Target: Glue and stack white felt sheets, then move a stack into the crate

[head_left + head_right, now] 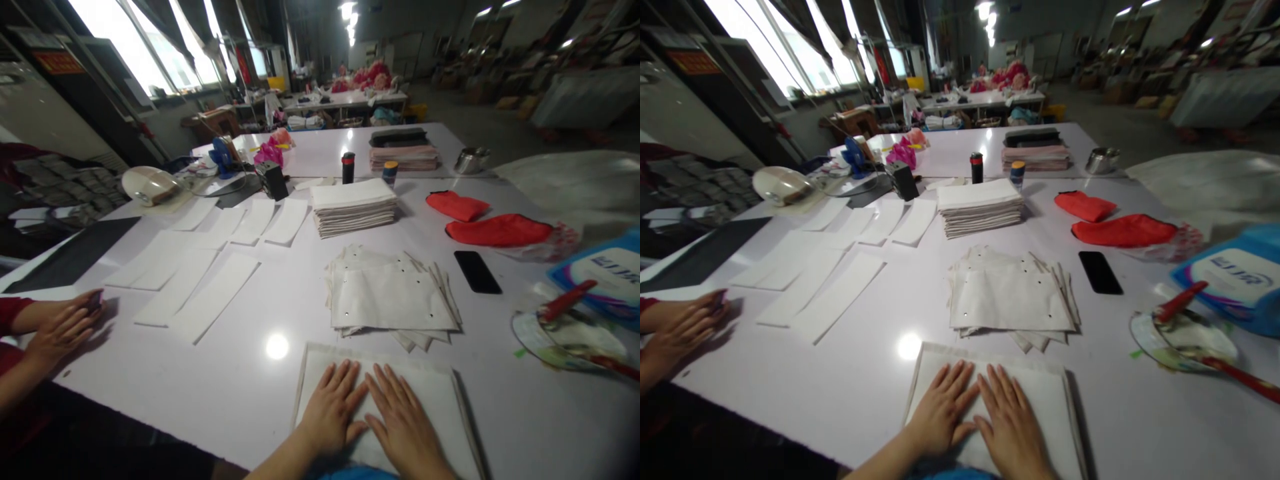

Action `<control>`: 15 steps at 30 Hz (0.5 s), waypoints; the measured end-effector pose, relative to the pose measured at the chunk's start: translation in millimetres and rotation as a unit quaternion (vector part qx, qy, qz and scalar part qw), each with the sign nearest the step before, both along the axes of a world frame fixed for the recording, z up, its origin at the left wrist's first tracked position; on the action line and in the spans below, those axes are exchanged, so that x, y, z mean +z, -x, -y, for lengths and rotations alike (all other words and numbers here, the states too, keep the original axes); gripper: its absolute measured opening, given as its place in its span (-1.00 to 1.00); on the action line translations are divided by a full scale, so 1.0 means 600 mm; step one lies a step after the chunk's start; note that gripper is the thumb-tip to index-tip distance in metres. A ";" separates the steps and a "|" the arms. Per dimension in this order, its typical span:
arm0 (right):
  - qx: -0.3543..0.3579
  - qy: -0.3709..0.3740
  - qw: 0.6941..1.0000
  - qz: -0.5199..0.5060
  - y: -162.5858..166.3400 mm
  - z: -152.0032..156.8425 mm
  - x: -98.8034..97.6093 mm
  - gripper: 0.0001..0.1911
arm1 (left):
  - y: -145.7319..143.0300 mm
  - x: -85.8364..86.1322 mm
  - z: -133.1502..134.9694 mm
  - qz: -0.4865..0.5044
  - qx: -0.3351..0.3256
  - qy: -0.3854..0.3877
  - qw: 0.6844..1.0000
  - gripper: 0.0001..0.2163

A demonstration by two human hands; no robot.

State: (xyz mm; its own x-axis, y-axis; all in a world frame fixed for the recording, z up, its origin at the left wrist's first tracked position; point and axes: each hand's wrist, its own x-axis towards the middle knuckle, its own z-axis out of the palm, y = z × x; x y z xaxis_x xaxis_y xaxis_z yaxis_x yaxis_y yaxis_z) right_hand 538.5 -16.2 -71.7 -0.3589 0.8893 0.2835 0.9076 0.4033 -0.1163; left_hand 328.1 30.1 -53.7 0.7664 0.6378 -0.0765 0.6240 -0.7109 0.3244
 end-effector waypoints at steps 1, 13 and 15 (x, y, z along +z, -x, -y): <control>0.012 0.003 1.000 0.010 0.001 -0.003 -0.011 -0.34 | 0.002 0.001 0.000 0.004 0.001 0.004 1.000 -0.34; -0.045 -0.001 0.999 -0.001 -0.115 0.022 -0.047 -0.35 | 0.053 -0.010 -0.016 -0.014 0.108 -0.047 0.993 -0.27; -0.049 0.007 0.999 -0.004 -0.111 0.019 -0.046 -0.35 | 0.053 -0.013 -0.016 -0.016 0.107 -0.059 0.992 -0.28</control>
State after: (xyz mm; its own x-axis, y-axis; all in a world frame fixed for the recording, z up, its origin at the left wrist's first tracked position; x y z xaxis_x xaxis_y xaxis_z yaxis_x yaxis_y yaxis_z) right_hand 605.3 -27.8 -99.2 -0.2682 0.9239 0.2729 0.9413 0.3116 -0.1299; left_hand 296.4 39.6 -61.5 0.6108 0.7917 -0.0140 0.7735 -0.5928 0.2241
